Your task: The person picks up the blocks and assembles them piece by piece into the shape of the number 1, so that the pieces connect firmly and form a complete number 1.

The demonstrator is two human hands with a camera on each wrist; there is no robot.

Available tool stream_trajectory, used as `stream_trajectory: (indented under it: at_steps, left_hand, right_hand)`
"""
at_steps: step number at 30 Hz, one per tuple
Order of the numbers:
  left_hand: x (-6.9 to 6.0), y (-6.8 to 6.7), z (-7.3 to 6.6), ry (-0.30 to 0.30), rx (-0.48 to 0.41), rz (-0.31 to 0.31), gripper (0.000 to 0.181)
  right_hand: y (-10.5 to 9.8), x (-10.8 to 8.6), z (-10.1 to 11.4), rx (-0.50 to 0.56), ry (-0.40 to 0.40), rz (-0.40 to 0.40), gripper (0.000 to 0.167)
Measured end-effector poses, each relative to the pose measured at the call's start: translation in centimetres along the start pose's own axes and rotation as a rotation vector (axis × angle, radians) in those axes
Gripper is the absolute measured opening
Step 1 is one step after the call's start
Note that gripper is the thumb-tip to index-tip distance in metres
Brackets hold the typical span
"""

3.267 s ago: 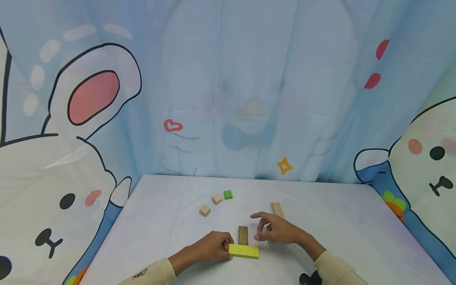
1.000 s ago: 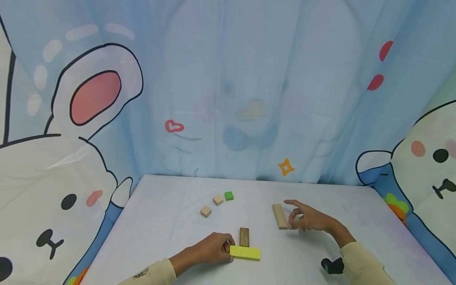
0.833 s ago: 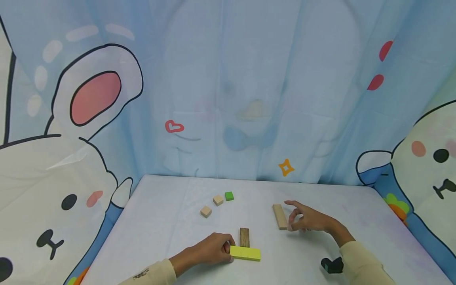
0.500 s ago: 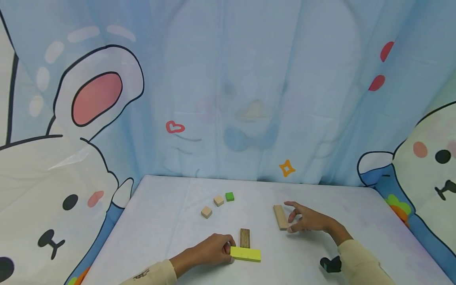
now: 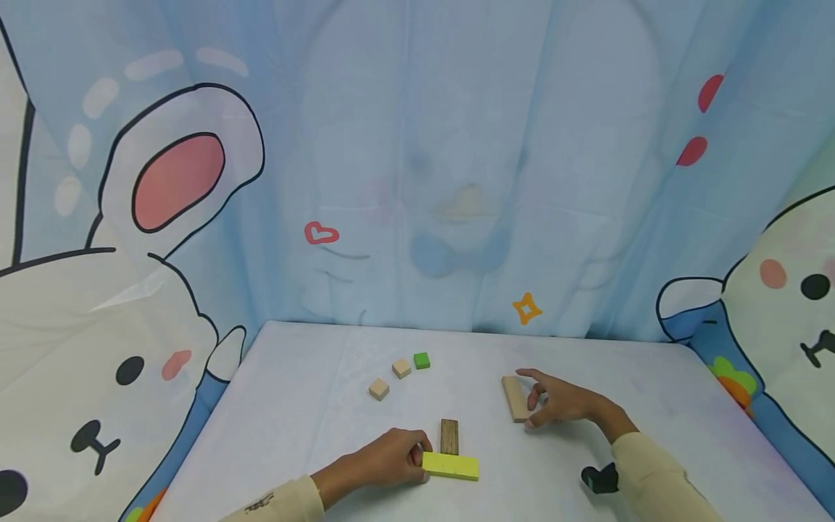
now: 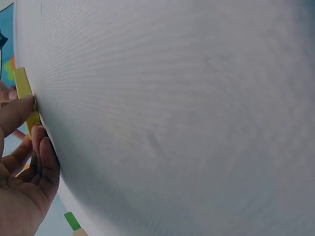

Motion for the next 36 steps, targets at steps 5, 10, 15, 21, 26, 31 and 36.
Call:
stream_trajectory:
  at_steps: [5, 10, 15, 21, 26, 31, 36]
  left_hand:
    - [-0.17, -0.07, -0.1, 0.003, -0.003, 0.006, 0.027]
    - [-0.3, -0.12, -0.41, 0.024, -0.007, 0.017, 0.026]
    - [-0.35, -0.07, -0.5, 0.03, -0.001, 0.013, 0.026]
    - [-0.42, 0.16, -0.31, 0.038, -0.003, 0.011, 0.026]
    - [-0.33, 0.17, -0.35, 0.034, 0.004, 0.005, 0.026]
    - [-0.23, 0.14, -0.33, 0.027, 0.007, 0.008, 0.026]
    - [-0.22, 0.01, -0.37, 0.02, 0.004, 0.01, 0.026]
  right_hand:
    - [0.18, 0.27, 0.05, -0.044, 0.009, 0.002, 0.104]
    - [0.29, 0.28, -0.06, -0.065, 0.047, 0.006, 0.104]
    - [0.27, 0.31, -0.01, -0.07, 0.057, 0.017, 0.102]
    - [0.36, 0.51, -0.07, -0.104, 0.059, 0.032, 0.1]
    - [0.3, 0.68, -0.04, -0.109, 0.067, 0.027, 0.102]
    - [0.32, 0.77, -0.11, -0.107, 0.056, 0.039, 0.103]
    - [0.28, 0.81, 0.0, -0.11, 0.049, 0.045, 0.102]
Point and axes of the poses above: each hand's wrist, its own x-axis towards the middle knuckle, its own y-axis out of the palm, z = x × y, the point moved 8 cm from there along x, towards the middle knuckle, and after that the axes turned 7 degrees about -y, right-handed, at the moved point
